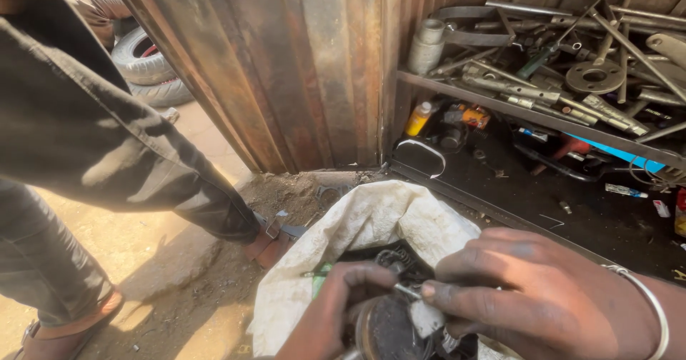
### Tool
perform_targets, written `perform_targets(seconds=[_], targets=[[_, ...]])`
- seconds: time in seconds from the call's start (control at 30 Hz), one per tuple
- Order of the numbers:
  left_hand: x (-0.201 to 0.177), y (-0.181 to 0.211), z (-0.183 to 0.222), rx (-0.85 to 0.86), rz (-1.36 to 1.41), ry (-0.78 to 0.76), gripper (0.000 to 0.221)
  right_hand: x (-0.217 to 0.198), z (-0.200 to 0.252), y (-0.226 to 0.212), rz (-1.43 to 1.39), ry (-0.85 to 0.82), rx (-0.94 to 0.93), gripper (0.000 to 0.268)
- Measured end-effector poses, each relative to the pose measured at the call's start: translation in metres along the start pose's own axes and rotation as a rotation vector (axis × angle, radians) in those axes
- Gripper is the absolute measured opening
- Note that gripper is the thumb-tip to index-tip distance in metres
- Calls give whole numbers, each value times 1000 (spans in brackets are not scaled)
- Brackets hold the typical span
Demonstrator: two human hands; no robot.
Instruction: Cleaning and inspecting a piston and other engine components inside a service bay.
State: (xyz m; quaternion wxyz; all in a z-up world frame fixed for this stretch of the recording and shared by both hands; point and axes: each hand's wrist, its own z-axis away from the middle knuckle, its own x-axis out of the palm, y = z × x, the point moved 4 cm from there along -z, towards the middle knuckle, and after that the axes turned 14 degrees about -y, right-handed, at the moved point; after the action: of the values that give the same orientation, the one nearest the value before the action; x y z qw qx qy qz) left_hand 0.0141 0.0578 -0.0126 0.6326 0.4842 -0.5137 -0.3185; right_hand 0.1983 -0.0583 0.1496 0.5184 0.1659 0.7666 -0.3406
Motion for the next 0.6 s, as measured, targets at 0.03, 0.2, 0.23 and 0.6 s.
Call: perform_targets(seconds=[0.03, 0.2, 0.23, 0.6], targets=[[-2, -1, 2, -1, 0, 2, 39, -1, 4, 1, -2, 0, -1, 38], [28, 35, 10, 154, -437, -105, 39, 17, 13, 5, -41, -181, 115, 44], [19, 21, 8, 155, -436, -102, 39, 16, 11, 5, -43, -183, 113, 44], [35, 35, 10, -32, -653, -183, 42, 24, 14, 6, 143, -156, -46, 40]])
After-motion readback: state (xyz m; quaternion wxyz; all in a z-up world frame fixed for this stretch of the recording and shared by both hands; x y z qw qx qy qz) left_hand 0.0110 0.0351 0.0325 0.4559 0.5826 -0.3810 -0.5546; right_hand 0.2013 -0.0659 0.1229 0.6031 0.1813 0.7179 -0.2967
